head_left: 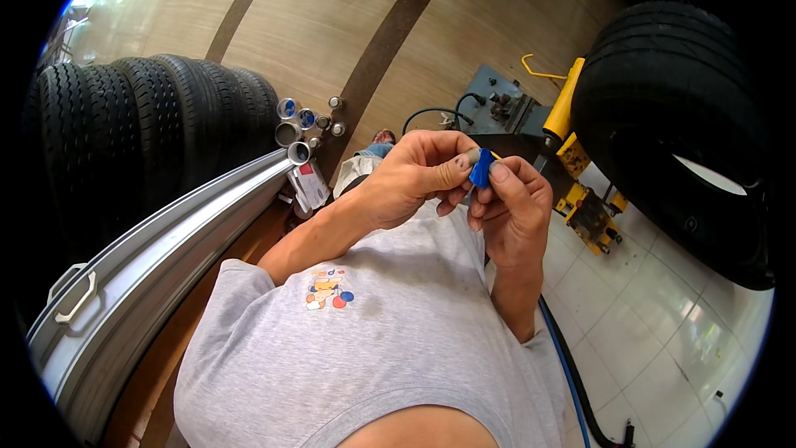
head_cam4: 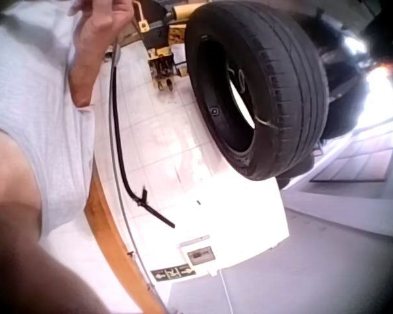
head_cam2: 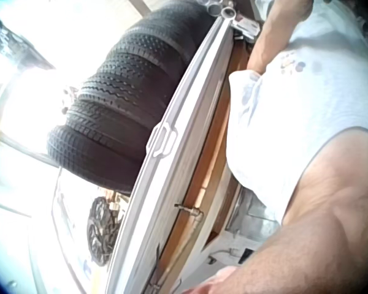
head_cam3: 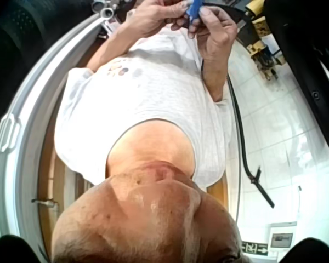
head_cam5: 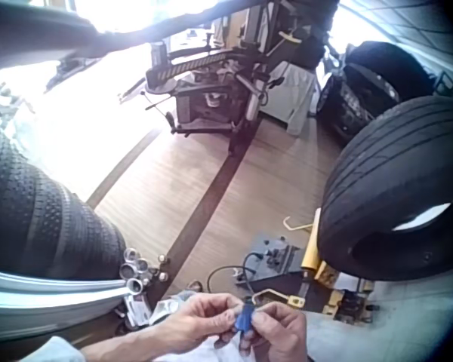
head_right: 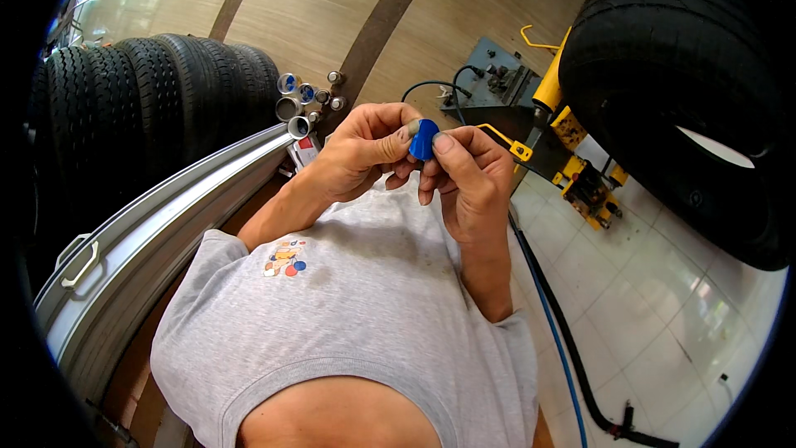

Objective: The person repairs a tire using a liquid sealant and small patch components. The person applies the sealant to the interior of the tire with a brush, then handles and prepares several small blue and gray components by hand before applying one to the tire surface.

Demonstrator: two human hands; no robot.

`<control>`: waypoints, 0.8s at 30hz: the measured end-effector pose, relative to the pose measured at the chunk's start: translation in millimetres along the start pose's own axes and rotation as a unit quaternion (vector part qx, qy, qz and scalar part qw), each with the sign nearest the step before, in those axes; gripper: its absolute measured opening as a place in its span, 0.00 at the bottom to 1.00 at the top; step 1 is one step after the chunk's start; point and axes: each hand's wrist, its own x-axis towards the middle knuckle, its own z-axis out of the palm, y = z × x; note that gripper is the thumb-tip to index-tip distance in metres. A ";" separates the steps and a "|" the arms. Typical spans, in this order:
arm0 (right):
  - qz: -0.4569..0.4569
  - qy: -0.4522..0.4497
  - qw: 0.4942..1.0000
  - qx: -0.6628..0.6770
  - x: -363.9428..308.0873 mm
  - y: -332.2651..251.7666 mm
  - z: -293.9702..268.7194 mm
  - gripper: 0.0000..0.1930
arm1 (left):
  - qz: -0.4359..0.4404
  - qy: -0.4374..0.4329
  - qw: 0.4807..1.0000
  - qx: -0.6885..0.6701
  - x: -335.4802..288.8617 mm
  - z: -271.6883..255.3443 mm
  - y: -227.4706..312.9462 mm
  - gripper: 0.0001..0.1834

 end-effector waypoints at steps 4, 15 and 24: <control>-0.042 0.005 0.999 -0.007 -4.0 4.3 1.2 0.08 | -0.004 -0.004 1.000 -0.011 0.1 2.5 -2.4 0.14; -0.082 0.018 0.996 -0.005 -9.3 7.6 2.2 0.08 | 0.016 0.016 0.999 -0.032 -3.9 7.2 -9.1 0.14; -0.090 0.034 0.994 -0.042 -9.0 10.9 0.3 0.07 | 0.017 0.050 0.995 0.086 -12.5 2.9 3.4 0.16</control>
